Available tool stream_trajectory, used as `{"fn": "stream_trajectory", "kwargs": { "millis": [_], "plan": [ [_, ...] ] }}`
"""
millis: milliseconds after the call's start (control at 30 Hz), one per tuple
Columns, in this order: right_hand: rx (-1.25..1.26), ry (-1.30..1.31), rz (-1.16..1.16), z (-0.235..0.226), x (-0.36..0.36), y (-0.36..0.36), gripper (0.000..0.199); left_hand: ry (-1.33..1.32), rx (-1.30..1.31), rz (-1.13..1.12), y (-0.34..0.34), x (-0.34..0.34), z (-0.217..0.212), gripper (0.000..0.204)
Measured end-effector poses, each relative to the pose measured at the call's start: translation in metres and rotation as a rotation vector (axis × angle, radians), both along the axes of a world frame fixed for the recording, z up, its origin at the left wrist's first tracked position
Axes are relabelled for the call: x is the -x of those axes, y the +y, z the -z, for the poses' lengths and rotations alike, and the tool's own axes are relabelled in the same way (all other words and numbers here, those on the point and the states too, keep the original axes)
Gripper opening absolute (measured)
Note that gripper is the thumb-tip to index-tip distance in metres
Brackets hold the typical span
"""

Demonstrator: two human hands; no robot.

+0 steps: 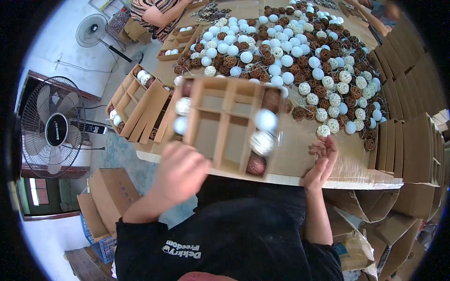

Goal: Sorting and packing different colored decorative woven and plastic balls into cardboard grid organizers.

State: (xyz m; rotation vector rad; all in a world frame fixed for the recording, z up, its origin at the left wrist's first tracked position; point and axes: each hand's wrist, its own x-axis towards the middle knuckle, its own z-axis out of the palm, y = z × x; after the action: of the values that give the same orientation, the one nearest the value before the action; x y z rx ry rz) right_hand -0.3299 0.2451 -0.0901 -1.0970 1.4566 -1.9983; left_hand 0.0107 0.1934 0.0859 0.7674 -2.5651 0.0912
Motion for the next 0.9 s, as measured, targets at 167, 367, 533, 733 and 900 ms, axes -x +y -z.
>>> {"fn": "stream_trajectory", "kwargs": {
  "millis": [167, 367, 533, 733, 900],
  "plan": [
    [-0.078, 0.119, -0.154, -0.002, 0.001, 0.003, 0.093, -0.123, 0.185, -0.418, -0.060, -0.083, -0.057, 0.011],
    [-0.081, 0.065, -0.361, -0.010, -0.002, 0.005, 0.090, -0.109, 0.144, -0.672, -0.091, -0.169, -0.045, 0.013],
    [-0.035, 0.711, -0.110, -0.075, 0.040, 0.015, 0.040, -0.112, 0.104, -0.645, -0.100, -0.185, -0.008, 0.019],
    [-0.114, 1.062, 0.785, -0.234, 0.131, 0.059, 0.034, 0.021, 0.308, -0.641, -0.077, -0.173, -0.026, 0.021],
    [-0.734, 1.311, 0.949, -0.284, 0.232, 0.139, 0.041, 0.236, 0.306, -0.299, -0.077, -0.168, 0.019, 0.012]
  ]
}}
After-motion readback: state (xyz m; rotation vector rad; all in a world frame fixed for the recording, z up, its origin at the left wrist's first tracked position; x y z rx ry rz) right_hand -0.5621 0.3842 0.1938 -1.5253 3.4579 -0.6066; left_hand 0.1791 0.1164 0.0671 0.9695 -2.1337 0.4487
